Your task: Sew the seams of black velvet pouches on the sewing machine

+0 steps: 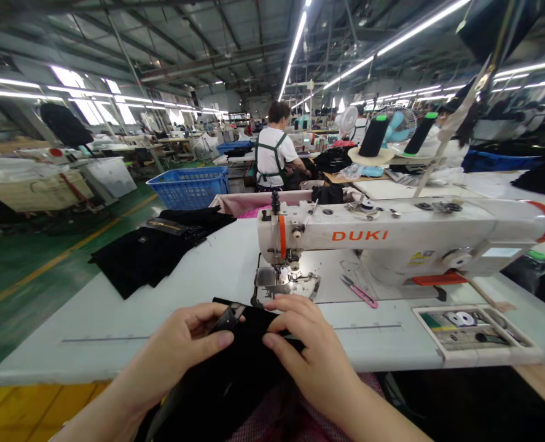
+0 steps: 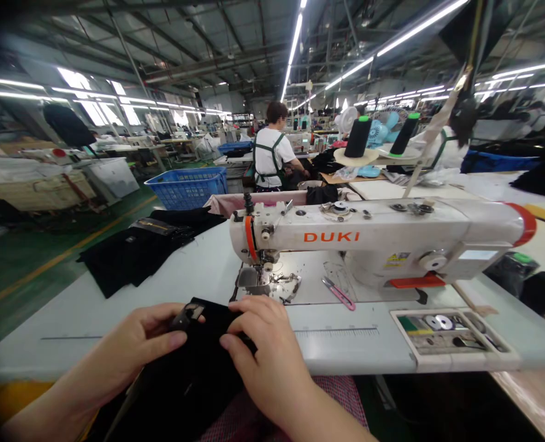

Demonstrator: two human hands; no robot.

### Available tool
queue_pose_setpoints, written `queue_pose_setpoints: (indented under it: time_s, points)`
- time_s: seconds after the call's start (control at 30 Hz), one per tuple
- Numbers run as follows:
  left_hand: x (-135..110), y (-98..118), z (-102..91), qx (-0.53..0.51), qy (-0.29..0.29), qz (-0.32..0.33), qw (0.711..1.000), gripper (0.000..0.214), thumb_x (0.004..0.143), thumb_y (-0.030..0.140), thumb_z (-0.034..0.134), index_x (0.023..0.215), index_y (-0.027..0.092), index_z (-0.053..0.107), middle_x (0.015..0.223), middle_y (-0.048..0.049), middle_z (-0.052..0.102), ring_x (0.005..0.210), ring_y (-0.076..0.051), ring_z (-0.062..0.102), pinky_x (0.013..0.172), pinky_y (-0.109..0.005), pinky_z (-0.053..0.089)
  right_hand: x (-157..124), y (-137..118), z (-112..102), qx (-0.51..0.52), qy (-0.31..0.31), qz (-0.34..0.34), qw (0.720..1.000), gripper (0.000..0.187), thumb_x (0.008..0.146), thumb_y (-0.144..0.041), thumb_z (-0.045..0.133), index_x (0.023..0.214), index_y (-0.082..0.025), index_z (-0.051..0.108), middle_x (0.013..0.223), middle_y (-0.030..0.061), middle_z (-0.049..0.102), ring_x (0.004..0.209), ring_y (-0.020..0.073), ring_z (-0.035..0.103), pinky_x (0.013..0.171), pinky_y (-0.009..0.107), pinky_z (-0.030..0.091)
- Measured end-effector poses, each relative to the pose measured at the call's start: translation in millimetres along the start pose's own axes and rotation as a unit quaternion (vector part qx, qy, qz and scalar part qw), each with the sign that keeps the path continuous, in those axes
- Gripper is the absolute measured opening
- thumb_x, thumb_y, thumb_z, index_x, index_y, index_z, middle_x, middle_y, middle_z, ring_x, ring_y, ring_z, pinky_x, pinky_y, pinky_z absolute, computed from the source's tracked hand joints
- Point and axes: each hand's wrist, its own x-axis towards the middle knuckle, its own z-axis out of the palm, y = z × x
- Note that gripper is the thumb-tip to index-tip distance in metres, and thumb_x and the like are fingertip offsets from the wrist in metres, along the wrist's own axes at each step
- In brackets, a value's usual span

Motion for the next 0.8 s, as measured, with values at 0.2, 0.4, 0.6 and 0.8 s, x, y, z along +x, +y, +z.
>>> queue_pose_setpoints:
  time_s: [0.2, 0.4, 0.6, 0.8]
  points:
    - [-12.4, -4.1, 3.9, -0.016, 0.058, 0.047, 0.997, 0.029, 0.084, 0.037, 0.076, 0.111, 0.028, 0.076, 0.098, -0.0019, 0.075, 0.095, -0.021, 0.069, 0.087, -0.028, 0.054, 0.4, -12.4, -7.5, -0.002, 0.018, -0.015, 1.000, 0.004, 0.092, -0.023, 0.067, 0.088, -0.025, 0.067, 0.097, -0.0007, 0.075, 0.097, 0.0194, 0.069, 0.112, 0.050, 0.039]
    - [-19.3, -4.2, 9.3, 0.041, 0.116, 0.070, 0.990, 0.019, 0.083, 0.037, 0.075, 0.097, 0.024, 0.078, 0.089, -0.0027, 0.072, 0.085, -0.019, 0.066, 0.076, -0.023, 0.055, -3.4, -17.1, -7.1, -0.016, 0.022, -0.031, 0.999, 0.005, 0.091, -0.023, 0.067, 0.088, -0.025, 0.065, 0.092, -0.0047, 0.075, 0.086, 0.0145, 0.070, 0.111, 0.043, 0.042]
    - [-23.4, -6.1, 12.0, 0.084, 0.138, 0.082, 0.983, 0.018, 0.084, 0.038, 0.074, 0.092, 0.023, 0.078, 0.091, -0.0045, 0.070, 0.085, -0.019, 0.065, 0.075, -0.024, 0.054, -4.9, -20.0, -7.2, -0.043, 0.027, -0.007, 0.999, 0.006, 0.088, -0.022, 0.066, 0.087, -0.024, 0.061, 0.088, -0.0011, 0.071, 0.085, 0.0190, 0.067, 0.094, 0.042, 0.050]
    - [-24.8, -5.7, 12.9, 0.086, 0.137, 0.080, 0.984, 0.017, 0.083, 0.037, 0.075, 0.093, 0.025, 0.080, 0.088, -0.0036, 0.071, 0.081, -0.019, 0.065, 0.074, -0.024, 0.055, 1.1, -24.6, -9.0, -0.011, -0.024, 0.020, 0.999, 0.019, 0.087, -0.025, 0.075, 0.105, -0.027, 0.069, 0.095, -0.0007, 0.069, 0.090, 0.0196, 0.063, 0.080, 0.034, 0.050]
